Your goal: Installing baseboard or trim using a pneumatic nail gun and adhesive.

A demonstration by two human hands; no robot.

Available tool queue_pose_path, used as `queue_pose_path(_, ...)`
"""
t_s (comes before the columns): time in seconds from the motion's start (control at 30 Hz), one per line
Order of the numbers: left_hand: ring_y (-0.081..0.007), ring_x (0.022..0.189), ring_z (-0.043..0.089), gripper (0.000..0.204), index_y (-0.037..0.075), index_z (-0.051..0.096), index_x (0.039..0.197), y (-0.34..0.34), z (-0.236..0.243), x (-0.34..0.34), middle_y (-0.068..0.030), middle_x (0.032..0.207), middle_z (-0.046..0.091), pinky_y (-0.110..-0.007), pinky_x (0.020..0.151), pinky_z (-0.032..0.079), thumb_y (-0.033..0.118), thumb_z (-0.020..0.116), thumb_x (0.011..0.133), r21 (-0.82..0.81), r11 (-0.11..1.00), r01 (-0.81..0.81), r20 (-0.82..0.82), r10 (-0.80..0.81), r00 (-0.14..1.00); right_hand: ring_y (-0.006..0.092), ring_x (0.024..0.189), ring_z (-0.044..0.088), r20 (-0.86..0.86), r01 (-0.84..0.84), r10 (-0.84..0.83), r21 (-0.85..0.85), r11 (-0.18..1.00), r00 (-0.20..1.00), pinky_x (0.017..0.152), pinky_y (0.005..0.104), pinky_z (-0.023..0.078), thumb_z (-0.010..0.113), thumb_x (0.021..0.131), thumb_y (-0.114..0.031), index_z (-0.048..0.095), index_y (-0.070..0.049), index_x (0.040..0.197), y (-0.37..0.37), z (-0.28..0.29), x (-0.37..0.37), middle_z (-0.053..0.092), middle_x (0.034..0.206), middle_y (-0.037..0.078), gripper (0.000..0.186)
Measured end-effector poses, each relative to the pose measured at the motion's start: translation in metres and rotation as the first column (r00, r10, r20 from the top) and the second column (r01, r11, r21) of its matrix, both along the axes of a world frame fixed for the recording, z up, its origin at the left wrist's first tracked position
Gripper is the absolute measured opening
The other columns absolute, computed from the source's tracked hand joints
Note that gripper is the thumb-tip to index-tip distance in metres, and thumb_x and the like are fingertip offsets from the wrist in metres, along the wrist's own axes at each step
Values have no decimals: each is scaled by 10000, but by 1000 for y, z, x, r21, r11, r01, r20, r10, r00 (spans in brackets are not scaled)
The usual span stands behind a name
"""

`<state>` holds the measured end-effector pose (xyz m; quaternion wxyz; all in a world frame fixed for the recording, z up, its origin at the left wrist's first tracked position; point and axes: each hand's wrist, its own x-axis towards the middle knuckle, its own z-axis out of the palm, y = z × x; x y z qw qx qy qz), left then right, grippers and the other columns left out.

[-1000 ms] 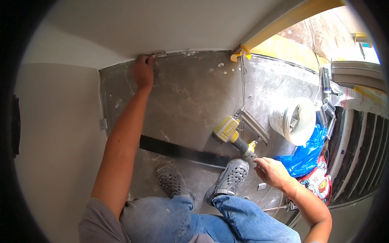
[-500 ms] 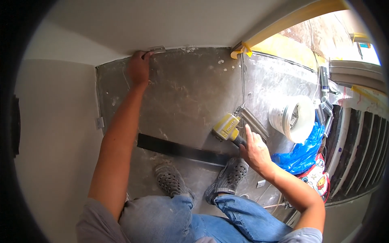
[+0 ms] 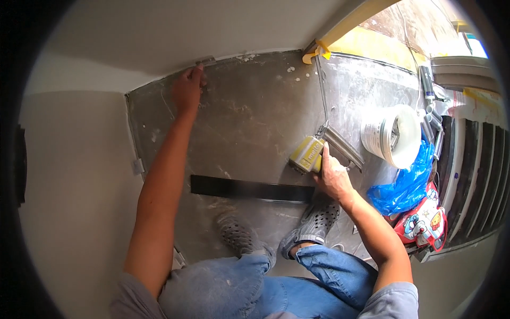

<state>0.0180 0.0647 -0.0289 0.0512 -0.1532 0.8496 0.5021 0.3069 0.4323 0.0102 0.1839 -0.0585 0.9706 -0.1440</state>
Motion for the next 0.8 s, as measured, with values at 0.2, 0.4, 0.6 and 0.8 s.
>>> queue_pose_path(0.2, -181, 644, 668, 327, -68, 673, 945, -4, -9, -20, -111, 796, 692, -312, 550, 576, 257, 699, 961, 602, 780, -171, 120, 124, 985, 438, 868, 663, 99, 55, -51, -44, 997, 994, 775, 484, 536, 771, 828, -167, 36, 68, 1572, -8, 5, -6, 649, 941, 287, 1071)
queue_pose_path(0.4, -251, 774, 704, 433, -79, 621, 1081, -21, -28, -30, -165, 898, 688, -371, 734, 639, 283, 778, 902, 652, 751, -106, 97, 56, 994, 329, 805, 700, -34, -108, 110, 47, 993, 993, 699, 425, 574, 581, 903, -105, 186, 121, 1537, -59, -1, -37, 679, 948, 210, 780)
queue_pose_path(0.6, -272, 879, 709, 458, -98, 608, 1098, -17, -13, -28, -180, 988, 686, -390, 822, 641, 302, 751, 927, 660, 749, -56, 112, -24, 993, 304, 786, 715, -176, -167, 179, 80, 983, 968, 699, 407, 579, 609, 901, -183, 282, 121, 1507, -147, -15, -105, 709, 902, 185, 753)
queue_pose_path(0.8, -302, 941, 713, 396, -107, 583, 1135, -28, -17, -31, -202, 1030, 689, -407, 866, 628, 262, 639, 1005, 671, 741, -18, 122, -86, 989, 356, 952, 703, -65, -10, 9, -12, 1000, 998, 816, 440, 554, 690, 897, -446, 271, 96, 1519, -188, -2, -125, 710, 1038, 206, 926)
